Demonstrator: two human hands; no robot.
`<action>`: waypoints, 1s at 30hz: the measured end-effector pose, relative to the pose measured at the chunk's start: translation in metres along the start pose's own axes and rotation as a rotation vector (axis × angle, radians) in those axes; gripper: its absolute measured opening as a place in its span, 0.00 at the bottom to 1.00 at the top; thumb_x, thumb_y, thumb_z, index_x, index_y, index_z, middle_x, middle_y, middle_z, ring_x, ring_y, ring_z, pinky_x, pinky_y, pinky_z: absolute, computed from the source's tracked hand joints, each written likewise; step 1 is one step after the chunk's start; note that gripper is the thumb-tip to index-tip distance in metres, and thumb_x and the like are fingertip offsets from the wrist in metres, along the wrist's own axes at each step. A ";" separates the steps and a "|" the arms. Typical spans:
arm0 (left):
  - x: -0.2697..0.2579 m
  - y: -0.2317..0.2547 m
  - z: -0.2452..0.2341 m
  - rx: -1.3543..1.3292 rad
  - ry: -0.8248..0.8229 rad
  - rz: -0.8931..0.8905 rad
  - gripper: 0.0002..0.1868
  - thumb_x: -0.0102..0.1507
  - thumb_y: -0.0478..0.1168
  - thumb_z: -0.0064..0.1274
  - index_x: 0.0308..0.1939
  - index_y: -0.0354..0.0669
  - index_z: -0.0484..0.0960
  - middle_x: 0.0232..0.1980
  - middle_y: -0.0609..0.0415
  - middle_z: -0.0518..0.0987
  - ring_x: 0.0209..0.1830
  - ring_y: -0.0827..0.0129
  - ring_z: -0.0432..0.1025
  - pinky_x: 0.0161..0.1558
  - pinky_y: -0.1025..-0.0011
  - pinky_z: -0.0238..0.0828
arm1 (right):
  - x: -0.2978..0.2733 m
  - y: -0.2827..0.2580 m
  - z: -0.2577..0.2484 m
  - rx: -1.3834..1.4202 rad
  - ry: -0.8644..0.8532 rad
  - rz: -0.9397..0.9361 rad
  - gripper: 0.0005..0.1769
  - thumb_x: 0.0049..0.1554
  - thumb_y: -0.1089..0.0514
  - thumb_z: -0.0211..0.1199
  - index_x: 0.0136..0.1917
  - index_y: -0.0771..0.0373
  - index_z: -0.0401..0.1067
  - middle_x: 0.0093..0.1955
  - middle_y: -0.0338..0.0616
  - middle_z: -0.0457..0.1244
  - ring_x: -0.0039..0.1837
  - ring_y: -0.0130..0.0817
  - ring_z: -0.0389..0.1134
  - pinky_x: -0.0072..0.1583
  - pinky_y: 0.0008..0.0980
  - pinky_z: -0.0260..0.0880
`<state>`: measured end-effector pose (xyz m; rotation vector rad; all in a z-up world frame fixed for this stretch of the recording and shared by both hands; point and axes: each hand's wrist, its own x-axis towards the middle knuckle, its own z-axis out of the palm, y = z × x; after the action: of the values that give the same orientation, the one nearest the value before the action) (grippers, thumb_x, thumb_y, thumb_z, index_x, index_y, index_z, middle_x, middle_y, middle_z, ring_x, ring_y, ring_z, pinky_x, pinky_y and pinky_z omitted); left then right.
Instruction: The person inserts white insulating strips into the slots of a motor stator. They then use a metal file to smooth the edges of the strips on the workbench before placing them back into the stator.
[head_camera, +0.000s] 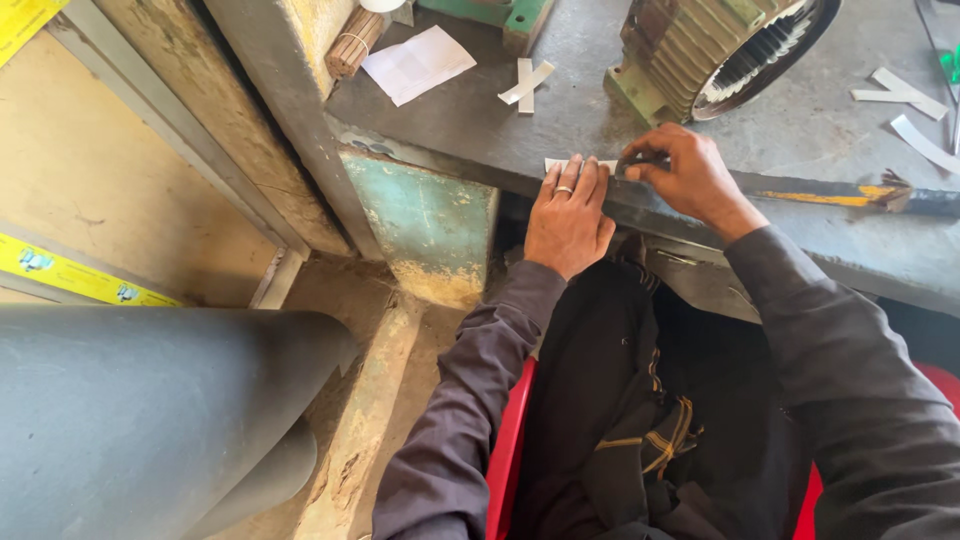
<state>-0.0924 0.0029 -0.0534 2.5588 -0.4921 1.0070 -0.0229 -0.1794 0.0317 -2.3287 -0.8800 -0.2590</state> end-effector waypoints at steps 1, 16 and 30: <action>0.000 -0.001 0.001 0.003 0.001 0.002 0.36 0.59 0.49 0.54 0.68 0.33 0.71 0.70 0.42 0.71 0.74 0.50 0.63 0.76 0.52 0.54 | 0.002 -0.001 0.003 -0.081 0.061 -0.018 0.12 0.53 0.58 0.69 0.51 0.59 0.78 0.48 0.47 0.67 0.53 0.47 0.69 0.55 0.45 0.68; 0.000 0.001 -0.003 0.001 -0.036 -0.025 0.38 0.57 0.49 0.55 0.69 0.32 0.70 0.70 0.42 0.70 0.75 0.52 0.61 0.77 0.54 0.52 | -0.016 -0.034 0.038 -0.363 0.301 -0.137 0.11 0.59 0.70 0.59 0.53 0.64 0.78 0.50 0.48 0.66 0.56 0.51 0.64 0.61 0.45 0.64; 0.000 0.000 -0.002 0.026 -0.052 -0.025 0.38 0.58 0.50 0.55 0.68 0.32 0.70 0.70 0.42 0.70 0.74 0.51 0.61 0.76 0.54 0.53 | -0.021 -0.032 0.028 -0.529 0.214 -0.249 0.18 0.52 0.72 0.60 0.56 0.63 0.78 0.50 0.44 0.67 0.57 0.47 0.67 0.59 0.41 0.69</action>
<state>-0.0932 0.0038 -0.0518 2.6131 -0.4632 0.9467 -0.0607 -0.1547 0.0175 -2.5877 -1.0916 -0.9262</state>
